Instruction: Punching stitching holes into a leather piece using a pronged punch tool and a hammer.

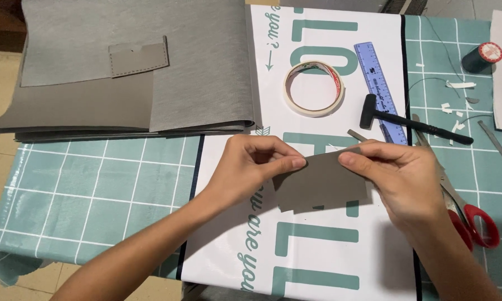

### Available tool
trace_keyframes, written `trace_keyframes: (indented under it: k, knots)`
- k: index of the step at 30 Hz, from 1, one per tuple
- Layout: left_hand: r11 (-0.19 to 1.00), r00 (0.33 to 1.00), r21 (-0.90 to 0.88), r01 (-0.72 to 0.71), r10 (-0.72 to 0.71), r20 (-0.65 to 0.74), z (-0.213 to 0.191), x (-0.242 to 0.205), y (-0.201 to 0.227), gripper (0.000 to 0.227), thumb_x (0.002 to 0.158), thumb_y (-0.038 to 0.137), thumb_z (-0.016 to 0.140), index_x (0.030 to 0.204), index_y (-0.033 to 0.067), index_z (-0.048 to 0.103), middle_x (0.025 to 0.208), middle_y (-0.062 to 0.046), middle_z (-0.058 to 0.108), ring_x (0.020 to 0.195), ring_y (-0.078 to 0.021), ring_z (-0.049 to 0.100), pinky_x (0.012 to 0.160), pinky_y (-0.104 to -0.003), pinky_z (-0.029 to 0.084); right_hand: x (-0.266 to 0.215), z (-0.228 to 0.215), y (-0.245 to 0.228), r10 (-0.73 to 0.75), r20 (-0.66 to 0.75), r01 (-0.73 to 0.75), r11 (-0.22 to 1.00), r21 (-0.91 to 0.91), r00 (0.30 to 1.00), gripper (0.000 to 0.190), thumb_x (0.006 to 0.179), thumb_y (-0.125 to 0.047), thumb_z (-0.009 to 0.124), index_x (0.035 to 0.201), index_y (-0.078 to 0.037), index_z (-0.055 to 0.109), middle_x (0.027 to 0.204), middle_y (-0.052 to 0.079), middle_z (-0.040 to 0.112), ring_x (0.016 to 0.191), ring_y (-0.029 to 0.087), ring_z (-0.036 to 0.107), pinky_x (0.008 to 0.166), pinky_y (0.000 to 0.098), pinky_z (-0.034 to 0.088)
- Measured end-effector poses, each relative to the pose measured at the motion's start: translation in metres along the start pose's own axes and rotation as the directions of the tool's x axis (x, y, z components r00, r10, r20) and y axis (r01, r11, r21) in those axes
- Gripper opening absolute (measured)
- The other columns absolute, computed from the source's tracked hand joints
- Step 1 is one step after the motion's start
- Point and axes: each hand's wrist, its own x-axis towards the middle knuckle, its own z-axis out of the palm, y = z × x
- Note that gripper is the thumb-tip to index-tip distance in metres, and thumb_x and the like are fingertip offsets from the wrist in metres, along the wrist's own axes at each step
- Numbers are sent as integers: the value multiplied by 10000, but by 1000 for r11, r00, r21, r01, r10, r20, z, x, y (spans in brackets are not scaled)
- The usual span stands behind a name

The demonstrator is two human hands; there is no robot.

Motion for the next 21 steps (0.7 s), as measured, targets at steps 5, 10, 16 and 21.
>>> trace_keyframes:
  k: [5,10,16,21]
  knots:
    - [985,990,94,-143,141,33,4,-4,12,147,811,200,843,898,93,792,791,-19,770,689,-62,659,619,-185,524,-1,4,6,58,-26,-56,995,81,998,129,823,81,774,952,72,763,876,148,744,837,206,693,796,272,572]
    - [643,746,460,-612,662,68,-3,-2,-2,78,896,82,809,914,54,739,797,-57,701,661,-147,593,597,-267,476,-12,8,-17,-43,12,44,994,-102,999,236,978,-134,607,987,36,769,988,150,768,913,233,684,831,338,553]
    - [-262,137,750,-607,895,424,-4,-4,15,74,965,66,757,914,77,705,857,-41,731,708,-181,632,699,-346,489,-4,10,-23,233,-20,-228,964,138,972,491,965,-218,442,1286,117,602,1295,277,705,1136,363,697,946,447,584]
    - [-364,59,760,-539,884,465,-6,-2,-8,59,960,192,842,919,196,800,969,43,772,857,-141,668,984,-386,391,-12,17,-31,275,-24,-254,917,309,961,559,762,209,553,1316,143,590,1220,279,679,1105,342,649,1022,404,544]
